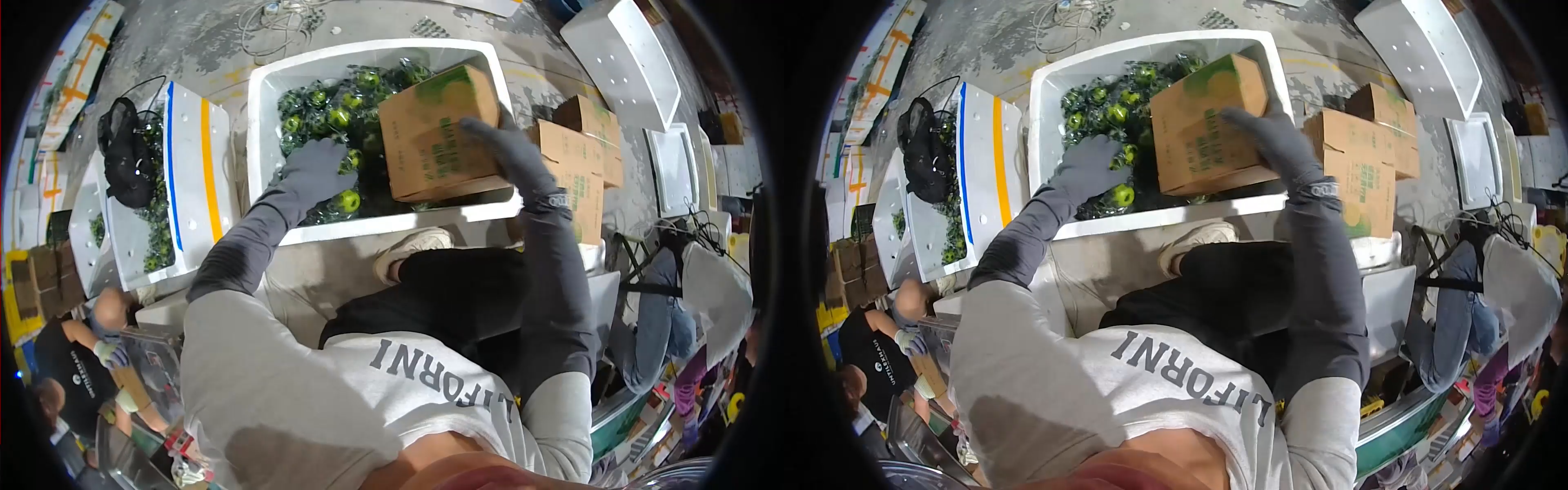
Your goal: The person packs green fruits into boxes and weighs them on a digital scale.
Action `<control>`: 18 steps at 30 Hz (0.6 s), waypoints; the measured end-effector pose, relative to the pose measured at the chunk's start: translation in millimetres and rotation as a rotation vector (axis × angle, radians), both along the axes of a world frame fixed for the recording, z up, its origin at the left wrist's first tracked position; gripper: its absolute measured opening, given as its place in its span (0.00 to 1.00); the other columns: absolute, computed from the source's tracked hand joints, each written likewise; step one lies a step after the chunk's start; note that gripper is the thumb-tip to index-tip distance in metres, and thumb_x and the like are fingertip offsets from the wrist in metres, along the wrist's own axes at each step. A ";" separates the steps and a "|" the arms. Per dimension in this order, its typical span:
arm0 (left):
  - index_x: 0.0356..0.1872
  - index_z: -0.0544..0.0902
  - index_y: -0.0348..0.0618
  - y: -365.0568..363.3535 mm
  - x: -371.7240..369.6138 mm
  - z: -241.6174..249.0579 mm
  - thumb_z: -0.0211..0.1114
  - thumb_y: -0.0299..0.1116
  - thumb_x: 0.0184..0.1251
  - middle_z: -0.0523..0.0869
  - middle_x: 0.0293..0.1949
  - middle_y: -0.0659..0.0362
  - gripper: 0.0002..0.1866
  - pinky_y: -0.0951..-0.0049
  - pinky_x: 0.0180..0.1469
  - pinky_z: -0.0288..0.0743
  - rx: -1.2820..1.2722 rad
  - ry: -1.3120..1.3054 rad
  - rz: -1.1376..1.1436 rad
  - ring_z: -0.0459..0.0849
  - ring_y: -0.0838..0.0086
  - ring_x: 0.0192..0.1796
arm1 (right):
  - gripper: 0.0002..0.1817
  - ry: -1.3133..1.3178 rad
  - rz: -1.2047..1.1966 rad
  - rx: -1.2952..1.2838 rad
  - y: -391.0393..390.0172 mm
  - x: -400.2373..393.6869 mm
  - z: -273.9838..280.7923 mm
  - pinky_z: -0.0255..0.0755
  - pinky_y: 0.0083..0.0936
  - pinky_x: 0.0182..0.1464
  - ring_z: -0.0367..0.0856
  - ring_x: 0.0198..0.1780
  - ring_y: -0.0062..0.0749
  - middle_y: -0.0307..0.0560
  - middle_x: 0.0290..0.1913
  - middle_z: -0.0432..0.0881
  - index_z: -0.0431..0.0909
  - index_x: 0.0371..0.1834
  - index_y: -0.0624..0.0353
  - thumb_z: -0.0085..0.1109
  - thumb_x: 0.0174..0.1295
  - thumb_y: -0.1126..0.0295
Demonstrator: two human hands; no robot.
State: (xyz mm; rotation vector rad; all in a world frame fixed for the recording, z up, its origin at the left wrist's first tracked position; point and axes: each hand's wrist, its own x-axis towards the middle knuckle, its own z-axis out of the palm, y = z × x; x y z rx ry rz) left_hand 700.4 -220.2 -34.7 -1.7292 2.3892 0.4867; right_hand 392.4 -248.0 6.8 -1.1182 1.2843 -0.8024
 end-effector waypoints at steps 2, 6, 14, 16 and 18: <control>0.56 0.76 0.44 -4.6 25.3 -24.7 0.63 0.54 0.56 0.75 0.55 0.46 0.31 0.60 0.57 0.69 -0.068 0.261 0.253 0.75 0.54 0.55 | 0.45 0.306 -0.098 -0.067 -12.2 21.3 -46.0 0.73 0.28 0.51 0.79 0.51 0.38 0.55 0.50 0.78 0.58 0.66 0.65 0.70 0.49 0.55; 0.63 0.71 0.43 -62.9 54.2 -94.5 0.65 0.51 0.58 0.68 0.65 0.45 0.34 0.67 0.69 0.57 0.175 1.054 0.745 0.65 0.57 0.68 | 0.36 -0.228 -0.065 0.127 -16.2 22.1 -38.6 0.73 0.28 0.53 0.78 0.53 0.37 0.53 0.53 0.76 0.61 0.65 0.62 0.66 0.56 0.60; 0.59 0.73 0.36 -105.6 -13.5 -142.5 0.53 0.51 0.69 0.81 0.53 0.51 0.29 0.68 0.55 0.72 0.404 1.452 0.703 0.80 0.67 0.52 | 0.31 -0.524 -0.074 0.147 11.7 22.3 -51.0 0.72 0.28 0.54 0.77 0.51 0.31 0.48 0.53 0.76 0.62 0.64 0.61 0.61 0.61 0.62; 0.57 0.74 0.36 -73.9 -58.0 -92.5 0.48 0.49 0.72 0.82 0.51 0.52 0.26 0.70 0.52 0.74 0.722 1.761 0.909 0.81 0.69 0.50 | 0.27 -0.646 -0.129 0.316 28.8 19.2 -46.9 0.73 0.27 0.53 0.77 0.53 0.29 0.46 0.52 0.77 0.67 0.61 0.62 0.59 0.63 0.60; 0.56 0.74 0.36 -58.6 -92.5 -56.6 0.47 0.49 0.73 0.82 0.51 0.51 0.26 0.70 0.51 0.75 0.790 1.736 0.884 0.81 0.69 0.49 | 0.22 -0.634 -0.188 0.323 15.0 -8.5 -109.5 0.75 0.25 0.50 0.79 0.49 0.27 0.45 0.49 0.80 0.74 0.55 0.62 0.59 0.63 0.60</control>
